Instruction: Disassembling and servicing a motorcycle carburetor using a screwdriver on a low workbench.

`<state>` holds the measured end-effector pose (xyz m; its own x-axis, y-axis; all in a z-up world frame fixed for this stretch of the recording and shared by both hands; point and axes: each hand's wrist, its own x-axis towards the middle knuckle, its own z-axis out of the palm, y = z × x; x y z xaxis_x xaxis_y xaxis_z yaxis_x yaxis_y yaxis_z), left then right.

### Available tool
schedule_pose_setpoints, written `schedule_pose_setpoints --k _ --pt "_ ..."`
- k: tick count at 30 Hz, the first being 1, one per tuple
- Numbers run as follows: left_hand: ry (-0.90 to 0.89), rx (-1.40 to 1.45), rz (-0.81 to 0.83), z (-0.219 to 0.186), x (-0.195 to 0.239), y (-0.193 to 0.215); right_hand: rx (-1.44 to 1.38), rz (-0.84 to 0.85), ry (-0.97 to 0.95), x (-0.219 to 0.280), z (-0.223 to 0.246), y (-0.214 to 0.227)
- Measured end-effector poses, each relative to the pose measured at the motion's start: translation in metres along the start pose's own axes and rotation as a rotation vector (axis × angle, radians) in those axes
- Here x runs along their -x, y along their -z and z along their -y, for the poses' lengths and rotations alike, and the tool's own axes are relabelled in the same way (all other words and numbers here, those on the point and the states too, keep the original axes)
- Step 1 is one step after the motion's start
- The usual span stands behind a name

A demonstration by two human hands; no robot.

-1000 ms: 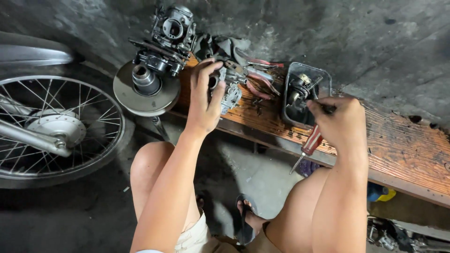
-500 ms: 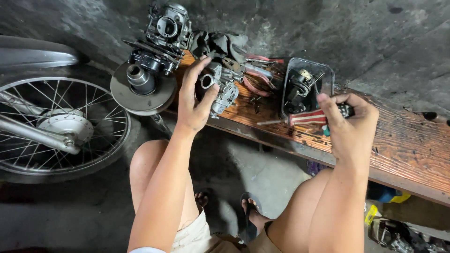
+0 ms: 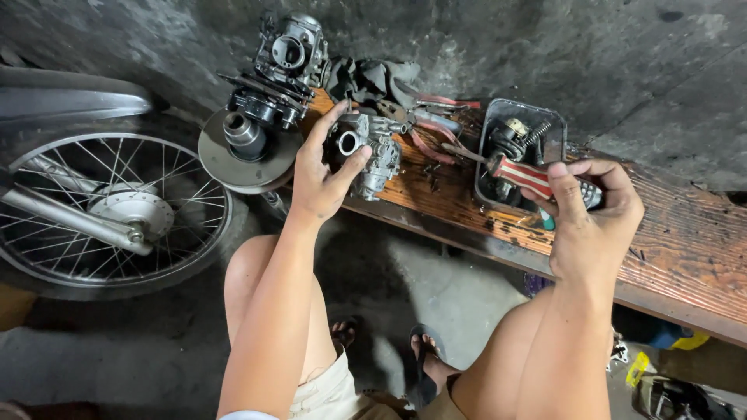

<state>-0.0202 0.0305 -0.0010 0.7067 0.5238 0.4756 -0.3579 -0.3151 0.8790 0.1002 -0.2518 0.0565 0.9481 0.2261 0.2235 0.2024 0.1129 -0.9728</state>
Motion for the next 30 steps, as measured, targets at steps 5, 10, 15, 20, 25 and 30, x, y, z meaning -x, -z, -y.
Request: schedule_pose_setpoints --k 5,10,15,20,25,30 --pt "-0.011 -0.061 0.006 -0.005 0.001 -0.002 -0.016 0.031 0.015 0.003 0.000 -0.003" --pt "-0.031 -0.045 0.025 0.000 0.001 -0.006 -0.002 0.022 0.044 0.004 -0.006 -0.007" --pt "-0.027 0.003 0.029 0.002 0.001 -0.007 0.244 0.065 0.170 0.011 -0.007 -0.018" --pt "-0.051 -0.041 0.043 0.000 0.001 -0.006 0.265 0.088 0.170 0.014 -0.006 -0.026" --pt "-0.039 -0.047 0.032 0.001 0.001 -0.006 0.246 0.094 0.150 0.015 -0.004 -0.030" --pt "-0.095 -0.027 -0.035 0.009 0.004 -0.010 0.277 0.072 0.197 0.014 -0.004 -0.032"
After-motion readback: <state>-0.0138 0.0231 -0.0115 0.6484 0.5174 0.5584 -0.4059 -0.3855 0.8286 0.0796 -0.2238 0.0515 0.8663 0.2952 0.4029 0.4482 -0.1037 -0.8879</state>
